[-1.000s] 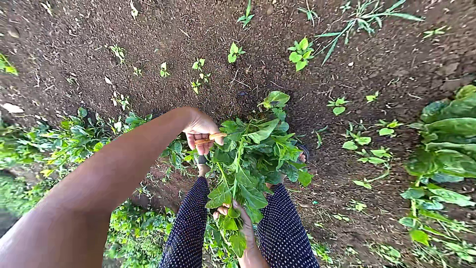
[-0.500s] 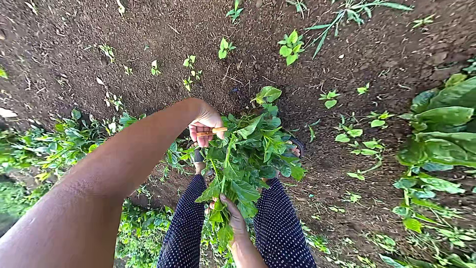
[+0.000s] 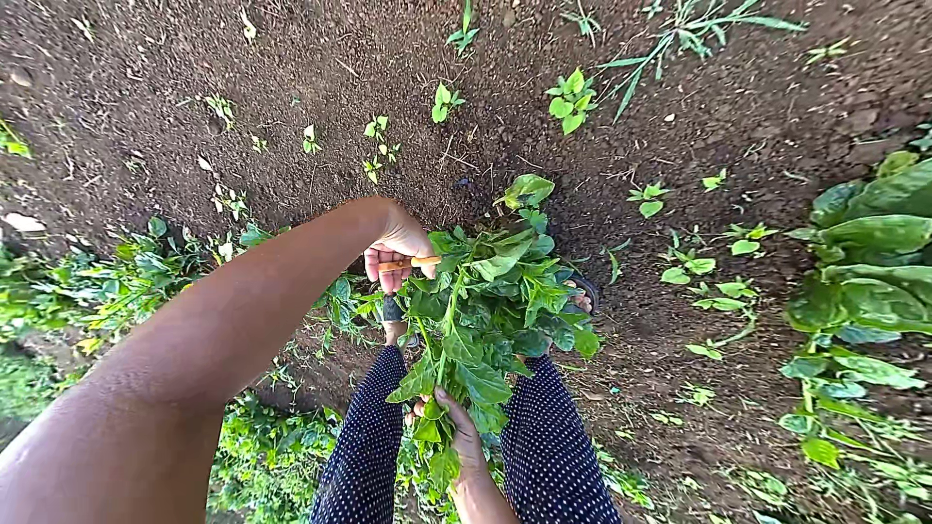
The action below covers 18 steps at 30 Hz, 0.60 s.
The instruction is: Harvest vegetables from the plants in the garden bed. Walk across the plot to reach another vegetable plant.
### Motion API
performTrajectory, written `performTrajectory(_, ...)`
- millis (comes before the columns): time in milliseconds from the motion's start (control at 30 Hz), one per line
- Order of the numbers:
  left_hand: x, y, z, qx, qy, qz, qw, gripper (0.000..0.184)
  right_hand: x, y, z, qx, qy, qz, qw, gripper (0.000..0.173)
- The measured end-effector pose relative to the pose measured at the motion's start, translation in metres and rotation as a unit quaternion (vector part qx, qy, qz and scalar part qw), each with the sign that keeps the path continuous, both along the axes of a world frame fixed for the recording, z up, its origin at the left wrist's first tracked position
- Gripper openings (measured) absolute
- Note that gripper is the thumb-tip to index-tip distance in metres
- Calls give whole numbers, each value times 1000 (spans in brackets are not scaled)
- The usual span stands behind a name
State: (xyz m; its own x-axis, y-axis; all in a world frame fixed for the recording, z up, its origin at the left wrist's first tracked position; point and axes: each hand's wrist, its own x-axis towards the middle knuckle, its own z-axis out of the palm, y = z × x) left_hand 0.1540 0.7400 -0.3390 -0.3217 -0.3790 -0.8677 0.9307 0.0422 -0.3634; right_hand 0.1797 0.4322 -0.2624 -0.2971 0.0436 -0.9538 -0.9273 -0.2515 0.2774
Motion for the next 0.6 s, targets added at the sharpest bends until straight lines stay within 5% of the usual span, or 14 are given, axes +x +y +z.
performTrajectory(600, 3, -3, 8, -10, 3, 7, 1000, 38, 4, 10, 4, -33, -3, 35, 999, 19)
